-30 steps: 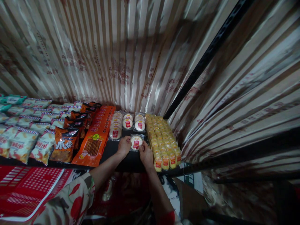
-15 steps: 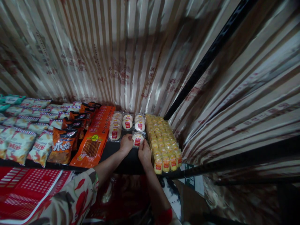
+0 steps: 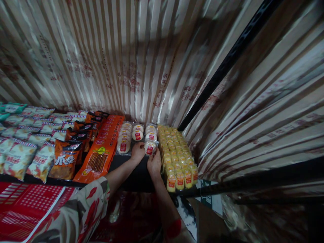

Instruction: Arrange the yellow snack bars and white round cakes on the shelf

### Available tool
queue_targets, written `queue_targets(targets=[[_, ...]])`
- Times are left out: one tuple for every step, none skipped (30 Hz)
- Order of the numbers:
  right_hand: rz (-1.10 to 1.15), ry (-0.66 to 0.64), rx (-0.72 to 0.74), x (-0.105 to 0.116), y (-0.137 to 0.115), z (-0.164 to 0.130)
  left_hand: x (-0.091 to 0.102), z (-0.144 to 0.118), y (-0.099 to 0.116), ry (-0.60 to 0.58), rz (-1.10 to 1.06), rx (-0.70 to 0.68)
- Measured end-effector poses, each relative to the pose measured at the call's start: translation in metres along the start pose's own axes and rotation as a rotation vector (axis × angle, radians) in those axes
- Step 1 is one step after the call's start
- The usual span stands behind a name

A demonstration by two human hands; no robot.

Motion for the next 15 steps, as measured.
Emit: queue_targets(targets=[[-0.001, 0.006, 0.005, -0.001, 0.0, 0.001, -0.001, 0.002, 0.0, -0.003, -0.008, 0.002], [-0.004, 0.011, 0.01, -0.001, 0.0, 0.002, -0.002, 0.004, -0.001, -0.005, -0.013, 0.004], [-0.007, 0.015, 0.015, -0.002, 0.001, 0.003, -0.003, 0.006, -0.001, -0.007, -0.014, 0.004], [-0.01, 0.018, 0.022, -0.003, 0.002, 0.004, -0.004, 0.008, -0.002, -0.009, -0.015, 0.005], [-0.009, 0.022, 0.029, -0.004, 0.002, 0.005, -0.005, 0.009, -0.002, -0.012, -0.016, 0.006], [-0.008, 0.024, 0.037, -0.005, 0.003, 0.006, -0.006, 0.011, -0.003, -0.014, -0.017, 0.008], [-0.006, 0.025, 0.044, -0.006, 0.004, 0.007, -0.007, 0.012, -0.003, -0.015, -0.017, 0.011], [-0.007, 0.024, 0.051, -0.007, 0.004, 0.008, -0.007, 0.013, -0.003, -0.016, -0.017, 0.014], [-0.012, 0.021, 0.054, -0.008, 0.005, 0.008, -0.008, 0.015, -0.003, -0.018, -0.017, 0.017], [-0.022, 0.017, 0.053, -0.009, 0.005, 0.009, -0.008, 0.016, -0.003, -0.019, -0.017, 0.02], [-0.036, 0.013, 0.048, -0.01, 0.006, 0.009, -0.009, 0.018, -0.003, -0.02, -0.016, 0.023], [-0.053, 0.01, 0.044, -0.01, 0.007, 0.01, -0.009, 0.019, -0.003, -0.022, -0.016, 0.025], [-0.072, 0.009, 0.043, -0.011, 0.007, 0.01, -0.009, 0.021, -0.002, -0.024, -0.014, 0.028], [-0.09, 0.007, 0.046, -0.012, 0.008, 0.01, -0.009, 0.022, -0.002, -0.025, -0.011, 0.031], [-0.107, 0.007, 0.052, -0.013, 0.008, 0.01, -0.009, 0.024, -0.001, -0.025, -0.007, 0.034]])
Point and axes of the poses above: each hand's wrist, its own z-axis towards the middle knuckle, its own x-axis out of the back of the hand, y = z × x, the point moved 3 cm from there along z, towards the middle knuckle, and after that the axes turned 4 degrees about -y, right-handed, at the moved point
